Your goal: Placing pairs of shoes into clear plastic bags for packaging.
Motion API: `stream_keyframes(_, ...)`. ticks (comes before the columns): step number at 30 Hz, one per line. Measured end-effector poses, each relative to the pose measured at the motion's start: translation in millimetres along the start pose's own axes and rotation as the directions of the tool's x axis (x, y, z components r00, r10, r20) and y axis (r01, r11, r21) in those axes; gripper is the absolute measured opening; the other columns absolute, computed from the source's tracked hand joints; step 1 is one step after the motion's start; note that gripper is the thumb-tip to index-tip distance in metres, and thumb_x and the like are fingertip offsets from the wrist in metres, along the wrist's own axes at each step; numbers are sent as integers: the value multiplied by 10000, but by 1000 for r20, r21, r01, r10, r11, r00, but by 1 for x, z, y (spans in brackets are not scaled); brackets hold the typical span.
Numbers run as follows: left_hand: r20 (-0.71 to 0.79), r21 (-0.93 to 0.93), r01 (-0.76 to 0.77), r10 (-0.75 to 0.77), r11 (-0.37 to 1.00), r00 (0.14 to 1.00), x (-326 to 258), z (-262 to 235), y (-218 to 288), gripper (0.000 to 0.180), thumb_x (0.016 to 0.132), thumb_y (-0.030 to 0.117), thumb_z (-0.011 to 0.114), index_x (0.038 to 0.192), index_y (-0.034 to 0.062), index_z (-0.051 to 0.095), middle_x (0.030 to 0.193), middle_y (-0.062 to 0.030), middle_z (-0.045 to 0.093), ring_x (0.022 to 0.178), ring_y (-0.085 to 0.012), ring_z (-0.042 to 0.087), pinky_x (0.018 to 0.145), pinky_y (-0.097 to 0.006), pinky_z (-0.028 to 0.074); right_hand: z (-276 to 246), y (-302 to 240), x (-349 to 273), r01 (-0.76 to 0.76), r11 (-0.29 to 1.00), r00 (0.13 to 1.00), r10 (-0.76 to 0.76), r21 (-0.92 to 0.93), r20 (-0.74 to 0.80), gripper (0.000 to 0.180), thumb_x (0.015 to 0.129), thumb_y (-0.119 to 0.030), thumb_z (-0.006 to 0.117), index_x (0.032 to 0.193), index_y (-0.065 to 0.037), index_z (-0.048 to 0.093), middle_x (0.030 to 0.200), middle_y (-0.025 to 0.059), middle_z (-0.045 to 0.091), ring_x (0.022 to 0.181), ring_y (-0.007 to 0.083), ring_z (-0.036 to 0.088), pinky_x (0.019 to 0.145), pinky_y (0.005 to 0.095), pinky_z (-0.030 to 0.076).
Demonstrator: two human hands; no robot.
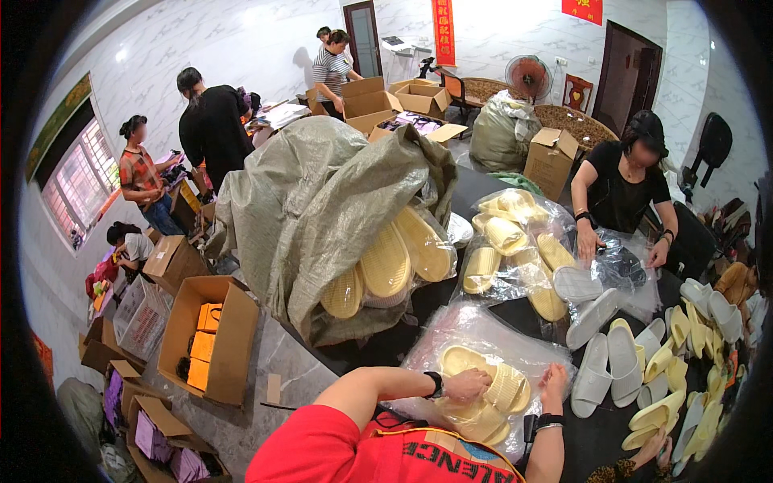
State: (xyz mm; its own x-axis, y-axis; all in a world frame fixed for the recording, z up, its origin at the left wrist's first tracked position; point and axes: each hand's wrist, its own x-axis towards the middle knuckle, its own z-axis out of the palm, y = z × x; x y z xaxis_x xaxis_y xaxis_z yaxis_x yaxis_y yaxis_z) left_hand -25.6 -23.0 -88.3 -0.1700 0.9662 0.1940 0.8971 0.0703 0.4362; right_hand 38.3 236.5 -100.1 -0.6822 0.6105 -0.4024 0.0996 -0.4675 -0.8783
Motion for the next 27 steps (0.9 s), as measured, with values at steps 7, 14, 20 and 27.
stream_keyframes(7, 94, -15, 1, 1, 1000, 996, 2, -2, -2, 284, 714, 281, 596, 843, 28, 587, 937, -136, 496, 904, -294, 470, 782, -388, 386, -16, 35, 31, 154, 955, 971, -193, -252, -139, 127, 845, -224, 535, 780, -141, 464, 574, -48, 405, 432, 60, 375, 356, 225, 280)
stream_keyframes(14, 75, 2, 33, -33, 999, 997, -4, 0, 1, 272, 717, 279, 590, 846, 40, 583, 942, -127, 492, 895, -284, 468, 772, -380, 386, 4, 8, -4, 68, 994, 983, -81, -83, -164, 124, 867, -237, 514, 826, -125, 482, 593, -35, 433, 466, 69, 414, 410, 217, 346)
stream_keyframes(20, 105, -4, 23, -23, 1000, 994, 0, -11, 7, 214, 702, 199, 562, 838, 35, 586, 966, -119, 515, 951, -273, 477, 812, -380, 389, -38, 30, -23, 25, 971, 997, -8, -237, 72, 88, 889, -208, 487, 887, -119, 485, 661, -15, 475, 548, 92, 473, 485, 247, 424)
stream_keyframes(27, 142, 93, 60, -73, 994, 987, 12, 1, 5, 234, 689, 244, 594, 812, 46, 597, 947, -116, 527, 927, -273, 499, 766, -393, 409, -40, 45, -23, 29, 984, 999, -23, -178, 36, 114, 892, -189, 480, 973, -109, 484, 766, 12, 519, 665, 111, 510, 576, 274, 455)
